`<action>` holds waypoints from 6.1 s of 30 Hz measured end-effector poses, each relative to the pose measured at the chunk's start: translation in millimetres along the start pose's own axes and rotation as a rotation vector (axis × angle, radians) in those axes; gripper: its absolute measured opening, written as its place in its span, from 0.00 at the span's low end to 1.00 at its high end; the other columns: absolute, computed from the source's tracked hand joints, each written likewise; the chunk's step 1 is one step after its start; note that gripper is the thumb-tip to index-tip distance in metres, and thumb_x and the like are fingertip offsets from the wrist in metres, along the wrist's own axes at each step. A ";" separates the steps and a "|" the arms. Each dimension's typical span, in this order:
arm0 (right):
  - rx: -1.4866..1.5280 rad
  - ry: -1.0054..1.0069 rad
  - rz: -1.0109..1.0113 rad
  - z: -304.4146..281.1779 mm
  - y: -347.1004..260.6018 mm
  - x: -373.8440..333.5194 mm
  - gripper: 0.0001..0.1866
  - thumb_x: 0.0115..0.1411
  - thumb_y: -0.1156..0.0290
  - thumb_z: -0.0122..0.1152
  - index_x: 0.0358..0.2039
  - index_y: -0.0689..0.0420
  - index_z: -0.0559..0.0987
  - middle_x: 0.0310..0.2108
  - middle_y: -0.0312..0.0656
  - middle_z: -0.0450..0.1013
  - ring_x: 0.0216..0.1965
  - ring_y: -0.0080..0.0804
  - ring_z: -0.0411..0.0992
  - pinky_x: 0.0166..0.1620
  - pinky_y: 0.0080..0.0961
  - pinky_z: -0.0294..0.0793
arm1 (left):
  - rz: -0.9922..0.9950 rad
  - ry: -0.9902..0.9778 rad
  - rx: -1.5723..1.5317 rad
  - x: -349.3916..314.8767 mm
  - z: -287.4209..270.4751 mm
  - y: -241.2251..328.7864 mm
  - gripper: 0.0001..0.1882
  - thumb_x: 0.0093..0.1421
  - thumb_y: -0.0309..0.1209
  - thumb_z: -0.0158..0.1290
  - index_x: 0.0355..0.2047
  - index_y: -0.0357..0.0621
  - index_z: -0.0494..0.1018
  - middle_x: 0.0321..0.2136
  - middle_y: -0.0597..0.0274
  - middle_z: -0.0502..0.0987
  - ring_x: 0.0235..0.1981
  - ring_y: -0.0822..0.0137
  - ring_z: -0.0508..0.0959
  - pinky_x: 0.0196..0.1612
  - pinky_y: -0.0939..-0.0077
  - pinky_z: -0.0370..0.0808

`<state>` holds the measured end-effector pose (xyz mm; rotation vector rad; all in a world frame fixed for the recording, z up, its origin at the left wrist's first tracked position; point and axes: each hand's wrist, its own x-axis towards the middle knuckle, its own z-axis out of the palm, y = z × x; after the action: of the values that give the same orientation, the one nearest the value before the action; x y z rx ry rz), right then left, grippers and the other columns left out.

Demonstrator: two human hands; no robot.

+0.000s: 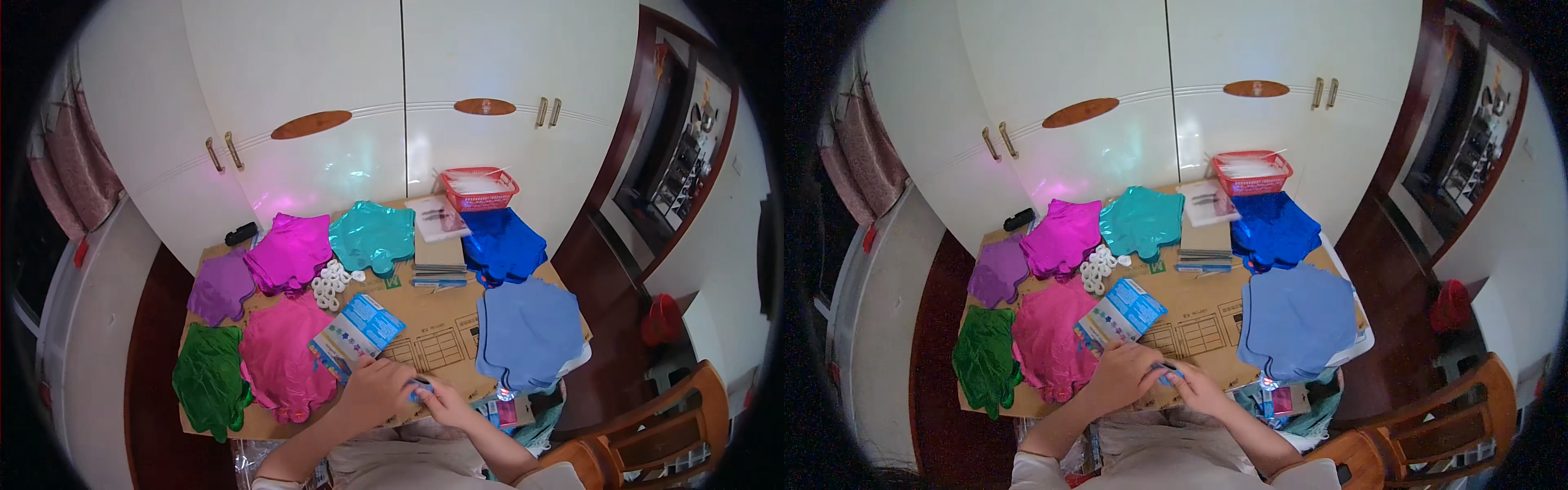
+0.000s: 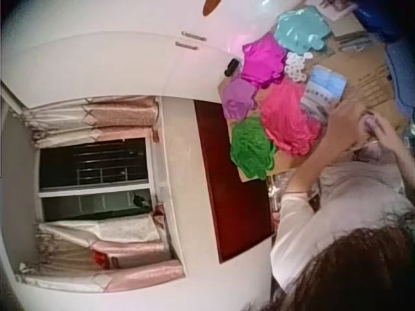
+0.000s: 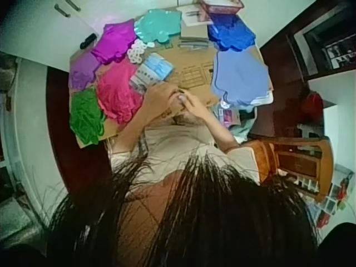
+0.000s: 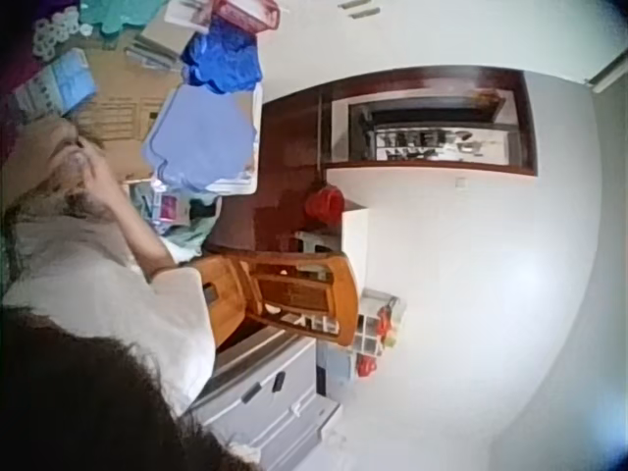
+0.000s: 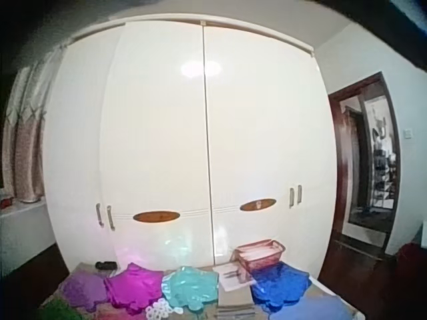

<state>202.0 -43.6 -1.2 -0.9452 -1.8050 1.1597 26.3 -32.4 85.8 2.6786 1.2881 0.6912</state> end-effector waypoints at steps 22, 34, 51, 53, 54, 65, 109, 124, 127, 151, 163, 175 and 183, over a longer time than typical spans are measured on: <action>-0.233 0.255 -0.155 -12.7 -40.0 -5.2 0.10 0.55 0.73 0.54 0.38 0.59 0.75 0.27 0.46 0.73 0.24 0.39 0.73 0.27 0.27 0.71 | -0.176 -0.168 -0.698 10.2 -34.0 -20.0 0.07 0.51 0.32 0.57 0.29 0.44 0.76 0.20 0.63 0.75 0.20 0.69 0.73 0.23 0.78 0.67; -0.079 0.188 -0.106 -20.9 -42.0 1.5 0.08 0.53 0.75 0.56 0.35 0.60 0.76 0.27 0.43 0.73 0.28 0.35 0.72 0.30 0.25 0.69 | -0.157 -0.152 -0.519 3.2 -36.2 -14.5 0.07 0.49 0.30 0.59 0.29 0.44 0.78 0.21 0.59 0.78 0.22 0.67 0.78 0.25 0.79 0.72; -0.507 -0.098 -0.340 -56.9 -80.2 -1.4 0.18 0.47 0.75 0.57 0.41 0.55 0.74 0.32 0.42 0.74 0.30 0.35 0.74 0.32 0.29 0.73 | 0.462 0.098 -0.368 10.7 -33.0 -3.9 0.12 0.44 0.29 0.59 0.32 0.47 0.76 0.23 0.65 0.76 0.22 0.66 0.75 0.22 0.73 0.69; -0.605 -0.027 -0.428 -59.6 -85.1 -0.3 0.19 0.44 0.74 0.58 0.40 0.55 0.74 0.33 0.41 0.74 0.32 0.35 0.74 0.33 0.29 0.74 | 0.479 0.130 -0.259 12.8 -37.5 -2.8 0.14 0.43 0.30 0.59 0.33 0.48 0.75 0.28 0.65 0.76 0.27 0.67 0.75 0.26 0.72 0.69; -0.754 0.046 -0.497 -62.2 -85.9 2.3 0.19 0.44 0.74 0.58 0.40 0.56 0.74 0.34 0.40 0.74 0.33 0.34 0.74 0.33 0.29 0.74 | 0.482 0.148 -0.153 16.9 -43.3 -1.9 0.15 0.43 0.31 0.58 0.34 0.48 0.75 0.31 0.65 0.76 0.31 0.68 0.75 0.29 0.72 0.69; -1.134 0.051 -0.475 -45.3 -21.9 -12.9 0.18 0.43 0.70 0.57 0.38 0.56 0.74 0.40 0.38 0.70 0.38 0.33 0.69 0.40 0.30 0.68 | 0.266 0.042 0.092 -3.2 47.8 -2.7 0.14 0.45 0.33 0.54 0.33 0.42 0.71 0.35 0.64 0.73 0.38 0.68 0.71 0.39 0.73 0.64; 0.403 -0.562 0.438 18.4 18.5 37.4 0.14 0.58 0.73 0.52 0.45 0.61 0.69 0.38 0.34 0.70 0.39 0.18 0.66 0.44 0.18 0.64 | 0.206 0.205 0.388 -231.0 2.8 -14.2 0.03 0.45 0.29 0.51 0.21 0.53 0.68 0.35 0.66 0.74 0.41 0.68 0.72 0.45 0.73 0.68; 0.148 -0.555 0.038 209.6 -23.2 28.6 0.12 0.55 0.75 0.53 0.41 0.61 0.70 0.27 0.41 0.69 0.29 0.22 0.66 0.33 0.22 0.67 | -1.199 0.909 -0.963 -359.7 16.9 14.0 0.20 0.61 0.39 0.43 0.48 0.38 0.63 0.42 0.59 0.71 0.42 0.64 0.73 0.44 0.69 0.72; 0.041 -0.533 -0.023 229.8 -38.1 21.7 0.09 0.55 0.75 0.53 0.37 0.61 0.70 0.23 0.40 0.68 0.24 0.21 0.64 0.29 0.22 0.66 | -1.107 1.326 -1.382 -381.7 24.8 14.0 0.21 0.60 0.39 0.44 0.48 0.38 0.63 0.40 0.59 0.72 0.40 0.64 0.74 0.42 0.70 0.72; -0.093 -0.813 -0.120 396.8 31.2 -27.4 0.11 0.47 0.67 0.55 0.25 0.62 0.69 0.22 0.55 0.69 0.25 0.52 0.70 0.28 0.39 0.68 | -1.405 1.343 -0.435 -488.3 79.1 31.2 0.12 0.62 0.30 0.41 0.41 0.36 0.68 0.33 0.65 0.73 0.33 0.77 0.71 0.37 0.82 0.68; -0.333 -0.876 -0.011 477.7 -2.0 11.3 0.12 0.47 0.67 0.54 0.33 0.57 0.71 0.31 0.49 0.73 0.34 0.49 0.71 0.37 0.38 0.70 | -1.291 1.471 -0.345 -499.3 48.7 -8.0 0.15 0.63 0.34 0.42 0.44 0.34 0.67 0.36 0.62 0.73 0.35 0.76 0.72 0.39 0.82 0.68; 0.306 -0.967 0.116 505.2 15.2 23.1 0.09 0.52 0.74 0.51 0.34 0.59 0.73 0.26 0.38 0.73 0.28 0.23 0.71 0.32 0.23 0.69 | -1.349 1.470 -0.105 -515.8 27.6 -22.5 0.10 0.63 0.32 0.41 0.36 0.37 0.68 0.27 0.70 0.71 0.27 0.82 0.66 0.30 0.87 0.64; 0.372 -0.961 0.158 504.0 13.1 21.9 0.08 0.52 0.74 0.52 0.34 0.59 0.73 0.28 0.36 0.73 0.29 0.23 0.69 0.32 0.23 0.68 | -1.266 1.529 -0.231 -506.9 18.3 -24.2 0.11 0.63 0.32 0.41 0.38 0.37 0.68 0.31 0.67 0.73 0.31 0.80 0.70 0.35 0.85 0.67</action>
<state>-253.3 -201.0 -151.5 -0.2990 -2.0943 2.2067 -257.9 -400.0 -119.0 0.3217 2.2659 2.2702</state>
